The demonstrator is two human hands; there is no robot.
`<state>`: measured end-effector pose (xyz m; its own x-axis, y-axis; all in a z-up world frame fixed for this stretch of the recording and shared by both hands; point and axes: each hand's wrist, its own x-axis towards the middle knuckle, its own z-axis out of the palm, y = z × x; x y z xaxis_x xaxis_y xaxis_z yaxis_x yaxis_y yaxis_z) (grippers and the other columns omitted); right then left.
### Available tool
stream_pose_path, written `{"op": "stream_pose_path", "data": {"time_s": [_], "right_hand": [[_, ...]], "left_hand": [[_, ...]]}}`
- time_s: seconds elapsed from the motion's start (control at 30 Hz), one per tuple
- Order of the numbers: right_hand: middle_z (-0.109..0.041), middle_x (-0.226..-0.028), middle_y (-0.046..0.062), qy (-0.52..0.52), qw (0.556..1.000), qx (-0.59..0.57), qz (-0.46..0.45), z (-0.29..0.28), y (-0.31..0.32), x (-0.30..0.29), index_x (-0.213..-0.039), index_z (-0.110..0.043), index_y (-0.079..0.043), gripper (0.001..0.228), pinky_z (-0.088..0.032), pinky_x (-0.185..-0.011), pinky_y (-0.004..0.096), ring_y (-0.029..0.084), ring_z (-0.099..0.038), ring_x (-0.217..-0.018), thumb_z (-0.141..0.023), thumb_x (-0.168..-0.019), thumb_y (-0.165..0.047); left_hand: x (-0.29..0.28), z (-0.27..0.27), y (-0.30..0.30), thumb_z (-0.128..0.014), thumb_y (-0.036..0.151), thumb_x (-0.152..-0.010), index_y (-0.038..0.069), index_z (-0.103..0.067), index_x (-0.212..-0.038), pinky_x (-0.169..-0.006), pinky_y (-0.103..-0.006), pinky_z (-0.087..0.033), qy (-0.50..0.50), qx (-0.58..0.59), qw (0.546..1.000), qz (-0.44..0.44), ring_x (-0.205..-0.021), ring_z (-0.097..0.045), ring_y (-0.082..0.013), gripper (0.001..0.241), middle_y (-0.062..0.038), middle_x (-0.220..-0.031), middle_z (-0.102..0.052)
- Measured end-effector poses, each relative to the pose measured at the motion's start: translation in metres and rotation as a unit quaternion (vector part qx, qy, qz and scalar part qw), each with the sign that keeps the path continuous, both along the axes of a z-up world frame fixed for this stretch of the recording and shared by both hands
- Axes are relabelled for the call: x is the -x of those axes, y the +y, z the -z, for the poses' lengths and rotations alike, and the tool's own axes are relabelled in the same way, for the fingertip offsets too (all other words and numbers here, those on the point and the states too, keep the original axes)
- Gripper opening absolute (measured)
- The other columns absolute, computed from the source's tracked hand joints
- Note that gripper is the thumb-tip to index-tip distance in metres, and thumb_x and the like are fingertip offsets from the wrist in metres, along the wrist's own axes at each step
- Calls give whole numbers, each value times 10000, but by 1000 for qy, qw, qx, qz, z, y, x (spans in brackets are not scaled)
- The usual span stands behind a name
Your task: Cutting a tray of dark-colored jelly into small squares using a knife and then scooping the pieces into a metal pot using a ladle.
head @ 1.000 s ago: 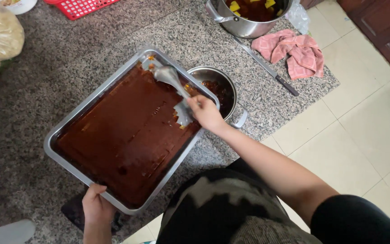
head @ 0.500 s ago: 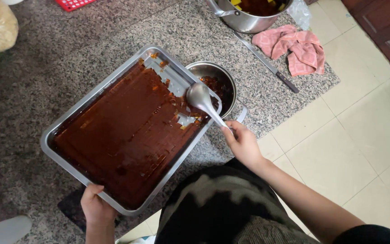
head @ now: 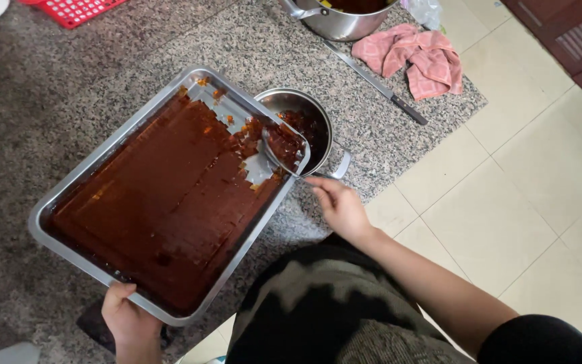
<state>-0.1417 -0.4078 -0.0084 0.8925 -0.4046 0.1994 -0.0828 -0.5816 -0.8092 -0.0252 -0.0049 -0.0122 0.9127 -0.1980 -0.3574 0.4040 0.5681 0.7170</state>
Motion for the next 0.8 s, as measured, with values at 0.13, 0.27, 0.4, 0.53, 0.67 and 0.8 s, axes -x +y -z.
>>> {"op": "stream_pose_path", "data": {"time_s": [0.13,0.27,0.4,0.53,0.67,0.8], "right_hand": [[-661,-750,57,109,990,-67,66,-2,-14,11,-1237,-738,-119,260,-476,-552,294,124,-528,-575,-625,-1004,-145],[-611,-715,22,100,983,-116,105,13,-27,18,-1257,-742,-85,272,-412,-527,263,78,-457,-595,-618,-1027,-159],[-585,-760,-31,36,976,-200,77,16,-26,1,-1270,-685,-24,263,-439,-571,225,46,-497,-657,-587,-1058,-144],[-550,-650,-33,30,947,-321,-9,5,-5,-56,-1160,-632,-38,195,-405,-484,237,58,-495,-542,-541,-1074,-186],[-465,-537,-20,82,890,-445,-47,-11,17,-131,-1063,-643,-64,225,-269,-368,266,85,-372,-387,-532,-1062,-260],[-465,-566,-26,99,874,-474,-34,-4,31,-184,-1062,-644,-51,236,-270,-380,268,80,-364,-404,-550,-1060,-267]], "left_hand": [[3,0,1,-531,144,-810,24,-478,-1518,-1128,-470,-410,17,-22,1000,-14,-1288,-557,-302,721,-101,-1384,-594],[-1,-1,0,-502,138,-791,15,-491,-1473,-1149,-468,-419,20,-25,999,-15,-1297,-570,-308,694,-111,-1385,-614],[-4,4,1,-498,134,-789,44,-501,-1475,-1143,-479,-400,38,-20,999,-18,-1293,-556,-308,692,-93,-1389,-608],[-12,13,3,-507,101,-779,47,-504,-1461,-1180,-470,-387,25,-13,999,-22,-1329,-547,-313,684,-91,-1421,-604],[-13,-7,-10,-492,129,-752,84,-489,-1463,-1141,-499,-396,72,-34,996,-35,-1303,-548,-318,712,-79,-1412,-600],[-12,7,-4,-502,136,-773,43,-484,-1477,-1166,-484,-388,54,-1,998,-26,-1322,-544,-329,711,-106,-1431,-596]]}}
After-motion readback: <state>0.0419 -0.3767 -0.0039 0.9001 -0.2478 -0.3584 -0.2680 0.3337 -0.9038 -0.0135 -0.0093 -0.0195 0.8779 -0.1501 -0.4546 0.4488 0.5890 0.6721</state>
